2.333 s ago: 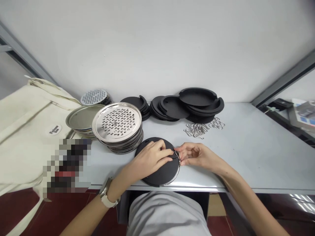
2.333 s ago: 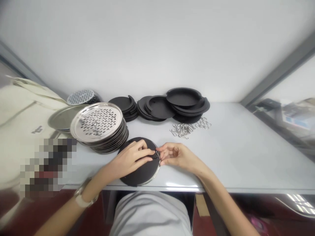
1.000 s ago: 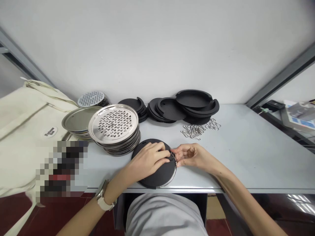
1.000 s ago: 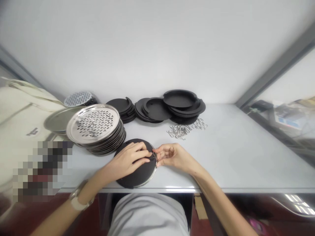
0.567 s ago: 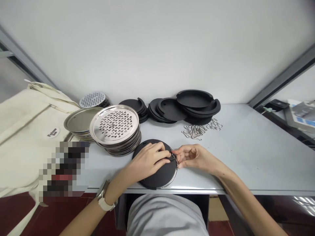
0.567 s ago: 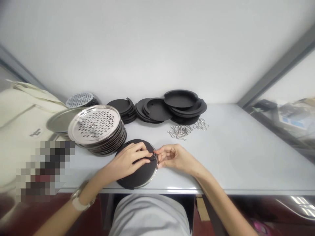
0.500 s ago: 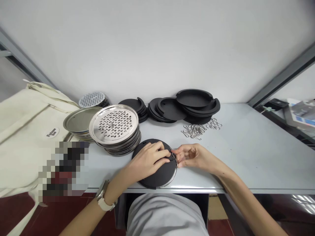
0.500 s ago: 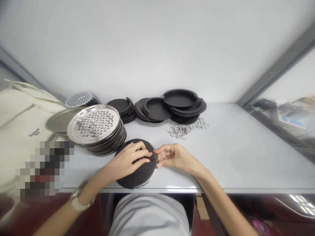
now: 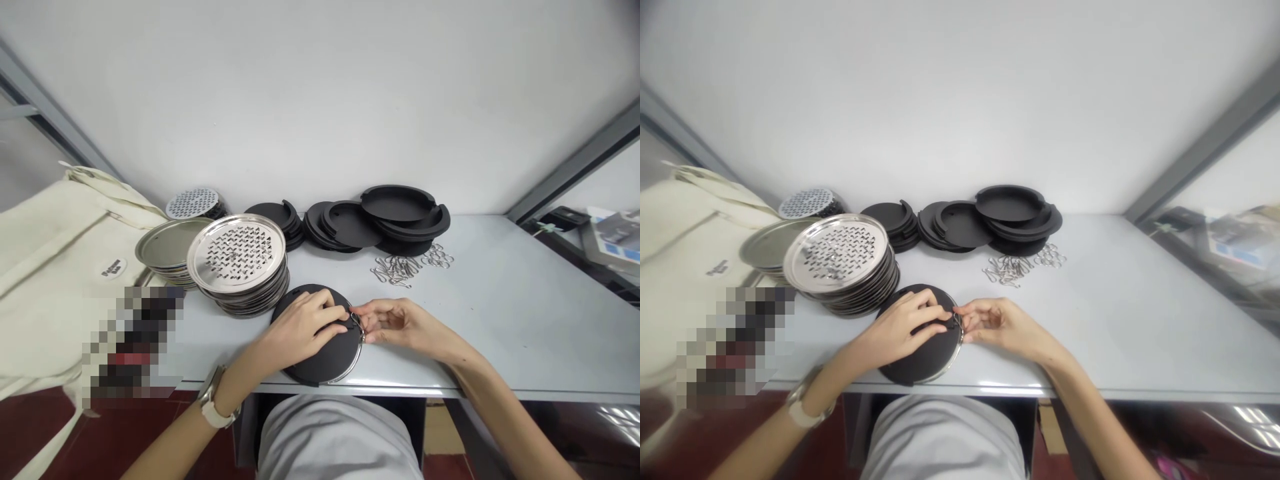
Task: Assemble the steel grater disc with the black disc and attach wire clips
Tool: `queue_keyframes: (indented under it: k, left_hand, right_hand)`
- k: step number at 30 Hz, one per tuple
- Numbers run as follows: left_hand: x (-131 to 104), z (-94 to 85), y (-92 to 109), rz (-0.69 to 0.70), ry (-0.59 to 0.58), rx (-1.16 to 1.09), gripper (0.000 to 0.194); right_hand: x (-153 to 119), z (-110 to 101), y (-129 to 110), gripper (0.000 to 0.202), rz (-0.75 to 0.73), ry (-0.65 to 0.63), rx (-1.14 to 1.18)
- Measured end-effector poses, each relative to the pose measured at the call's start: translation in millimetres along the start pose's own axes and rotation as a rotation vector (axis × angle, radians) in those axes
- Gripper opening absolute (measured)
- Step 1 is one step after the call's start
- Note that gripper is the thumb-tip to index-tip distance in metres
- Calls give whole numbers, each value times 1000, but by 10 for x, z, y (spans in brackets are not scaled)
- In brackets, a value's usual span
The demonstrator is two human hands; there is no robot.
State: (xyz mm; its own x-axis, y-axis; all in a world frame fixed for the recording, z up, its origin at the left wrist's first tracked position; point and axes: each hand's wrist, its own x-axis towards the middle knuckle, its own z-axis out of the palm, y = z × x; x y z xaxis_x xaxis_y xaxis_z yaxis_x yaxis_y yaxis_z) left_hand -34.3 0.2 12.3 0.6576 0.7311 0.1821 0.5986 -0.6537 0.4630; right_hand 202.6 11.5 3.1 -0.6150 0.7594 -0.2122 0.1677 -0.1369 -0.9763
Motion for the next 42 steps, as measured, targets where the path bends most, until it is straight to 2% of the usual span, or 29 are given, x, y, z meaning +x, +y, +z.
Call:
queue_keyframes:
  k: [29, 42]
  left_hand:
    - [-12, -11, 8, -23, -8, 10, 23]
    - [-6, -32, 31, -51, -34, 21, 22]
  right_hand:
    - [-61, 33, -86, 43, -59, -41, -130]
    - [-15, 48, -24, 31, -59, -5, -29]
